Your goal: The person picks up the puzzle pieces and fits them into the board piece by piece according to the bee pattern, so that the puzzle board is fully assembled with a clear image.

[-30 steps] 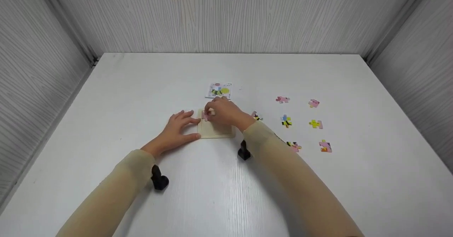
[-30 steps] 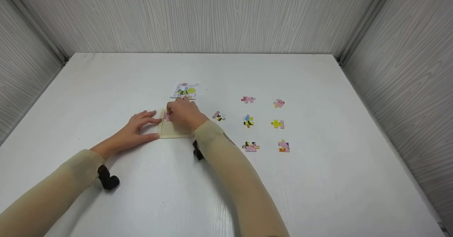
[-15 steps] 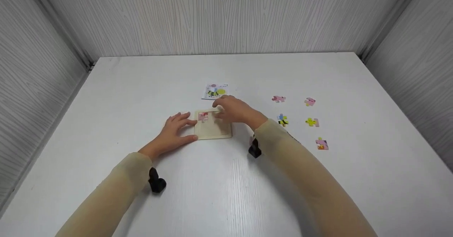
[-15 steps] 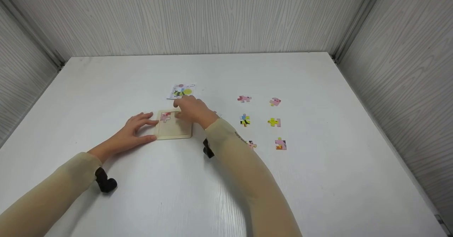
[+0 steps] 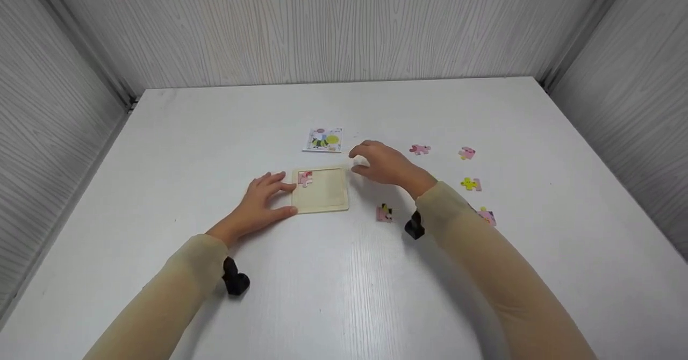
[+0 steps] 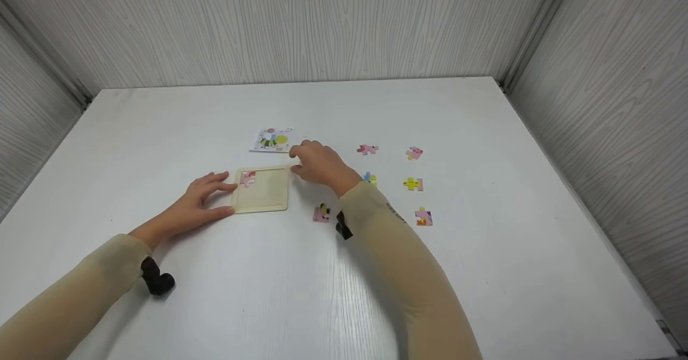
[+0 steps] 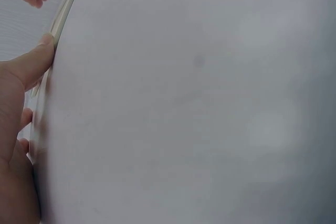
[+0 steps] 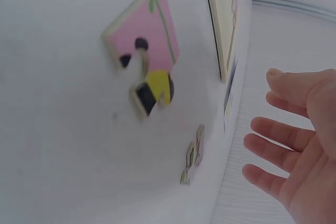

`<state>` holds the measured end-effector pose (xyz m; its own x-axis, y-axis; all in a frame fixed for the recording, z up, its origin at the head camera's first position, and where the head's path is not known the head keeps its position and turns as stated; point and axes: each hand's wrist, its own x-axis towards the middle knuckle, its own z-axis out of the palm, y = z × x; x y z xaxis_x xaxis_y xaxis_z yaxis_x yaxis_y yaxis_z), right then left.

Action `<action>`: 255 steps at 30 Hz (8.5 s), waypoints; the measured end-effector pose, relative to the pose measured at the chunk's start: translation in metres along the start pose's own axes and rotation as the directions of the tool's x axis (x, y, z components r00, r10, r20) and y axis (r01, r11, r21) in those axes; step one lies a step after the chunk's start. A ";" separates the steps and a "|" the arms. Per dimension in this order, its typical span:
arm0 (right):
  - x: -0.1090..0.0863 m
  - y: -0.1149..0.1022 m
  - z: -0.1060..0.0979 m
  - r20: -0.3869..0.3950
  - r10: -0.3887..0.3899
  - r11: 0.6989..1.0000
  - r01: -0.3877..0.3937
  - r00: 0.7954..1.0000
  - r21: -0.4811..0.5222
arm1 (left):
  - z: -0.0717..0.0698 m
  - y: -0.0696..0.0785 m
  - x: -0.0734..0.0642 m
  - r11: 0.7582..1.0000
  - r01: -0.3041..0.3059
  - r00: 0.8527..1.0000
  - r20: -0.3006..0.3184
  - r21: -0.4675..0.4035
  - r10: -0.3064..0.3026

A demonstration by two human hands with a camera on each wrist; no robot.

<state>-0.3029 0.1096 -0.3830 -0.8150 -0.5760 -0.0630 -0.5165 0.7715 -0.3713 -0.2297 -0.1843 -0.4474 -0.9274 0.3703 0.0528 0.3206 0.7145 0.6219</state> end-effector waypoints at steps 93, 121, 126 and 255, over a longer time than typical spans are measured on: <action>-0.035 0.143 -0.035 -0.043 0.226 0.973 -0.224 0.973 0.053 | 0.001 0.001 0.001 1.000 0.020 1.000 0.007 -0.003 -0.020; -0.022 0.071 -0.019 -0.096 0.029 0.990 -0.015 0.995 0.141 | 0.001 0.001 0.000 1.000 0.009 1.000 -0.011 -0.007 -0.009; -0.016 0.059 -0.012 -0.094 -0.019 0.990 0.032 0.995 0.139 | 0.001 0.000 0.001 1.000 0.003 1.000 -0.023 -0.013 -0.003; 0.036 -0.051 0.040 0.132 -0.007 0.985 0.030 0.991 -0.169 | 0.000 0.004 0.000 1.000 0.015 1.000 -0.019 -0.004 -0.015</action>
<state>-0.2951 0.0387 -0.4028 -0.7695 -0.6122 -0.1819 -0.5775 0.7886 -0.2110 -0.2289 -0.1818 -0.4448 -0.9356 0.3482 0.0580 0.3059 0.7179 0.6254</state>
